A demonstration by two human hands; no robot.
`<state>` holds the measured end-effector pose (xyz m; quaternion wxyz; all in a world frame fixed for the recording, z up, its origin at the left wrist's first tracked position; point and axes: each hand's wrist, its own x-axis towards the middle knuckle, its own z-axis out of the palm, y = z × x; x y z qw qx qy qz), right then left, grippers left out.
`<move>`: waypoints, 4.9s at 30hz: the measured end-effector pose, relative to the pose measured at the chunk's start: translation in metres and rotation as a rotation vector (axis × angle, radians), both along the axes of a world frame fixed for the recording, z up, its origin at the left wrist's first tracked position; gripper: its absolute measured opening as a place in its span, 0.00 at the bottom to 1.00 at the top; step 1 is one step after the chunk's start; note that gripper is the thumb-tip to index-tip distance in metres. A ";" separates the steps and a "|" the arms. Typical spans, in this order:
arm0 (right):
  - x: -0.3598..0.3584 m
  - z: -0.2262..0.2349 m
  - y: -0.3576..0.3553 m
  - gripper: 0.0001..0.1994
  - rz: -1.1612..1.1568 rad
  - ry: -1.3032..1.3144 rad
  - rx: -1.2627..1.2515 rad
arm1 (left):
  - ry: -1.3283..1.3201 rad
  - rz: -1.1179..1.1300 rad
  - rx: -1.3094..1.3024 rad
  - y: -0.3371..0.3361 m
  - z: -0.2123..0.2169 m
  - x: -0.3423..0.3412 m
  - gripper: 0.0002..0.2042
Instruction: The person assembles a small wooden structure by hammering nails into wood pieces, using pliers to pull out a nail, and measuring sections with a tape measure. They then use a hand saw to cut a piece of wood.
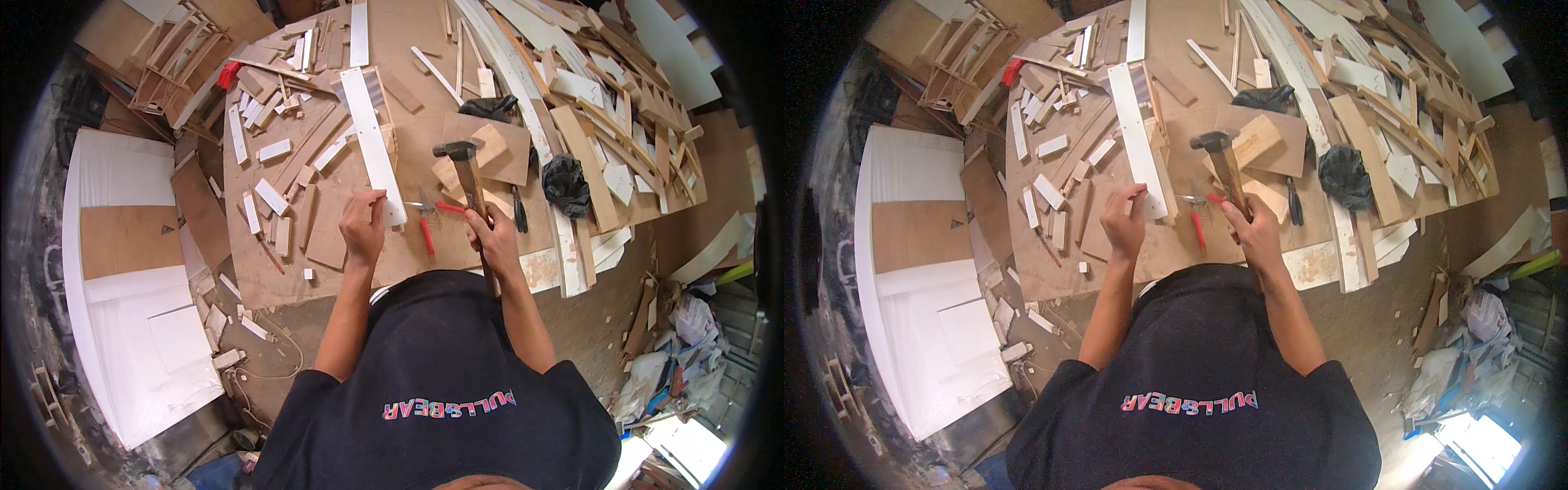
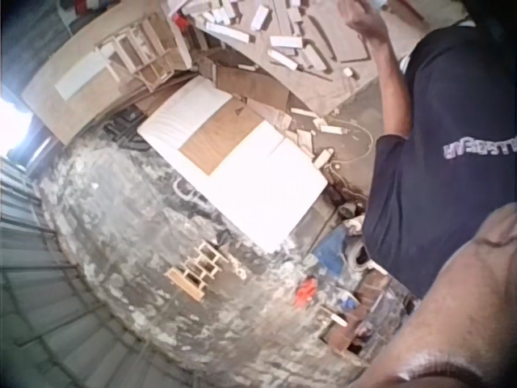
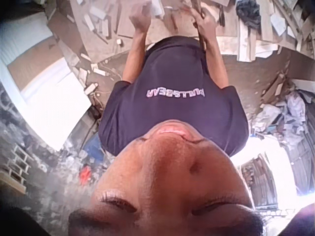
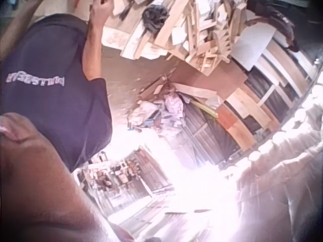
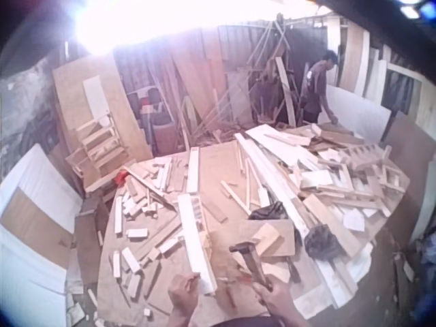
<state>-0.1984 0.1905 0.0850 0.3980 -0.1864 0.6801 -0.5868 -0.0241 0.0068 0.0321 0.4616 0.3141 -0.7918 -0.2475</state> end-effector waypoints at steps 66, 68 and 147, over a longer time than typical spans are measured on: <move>0.062 0.065 -0.026 0.31 0.389 0.905 0.071 | 0.184 0.125 0.011 0.005 -0.027 -0.002 0.18; 0.063 0.068 -0.030 0.31 0.459 0.903 0.218 | 0.169 0.131 0.006 0.006 -0.029 0.000 0.18; 0.072 0.036 -0.045 0.17 0.291 0.837 0.248 | -0.101 -0.367 1.236 -0.093 -0.012 -0.002 0.23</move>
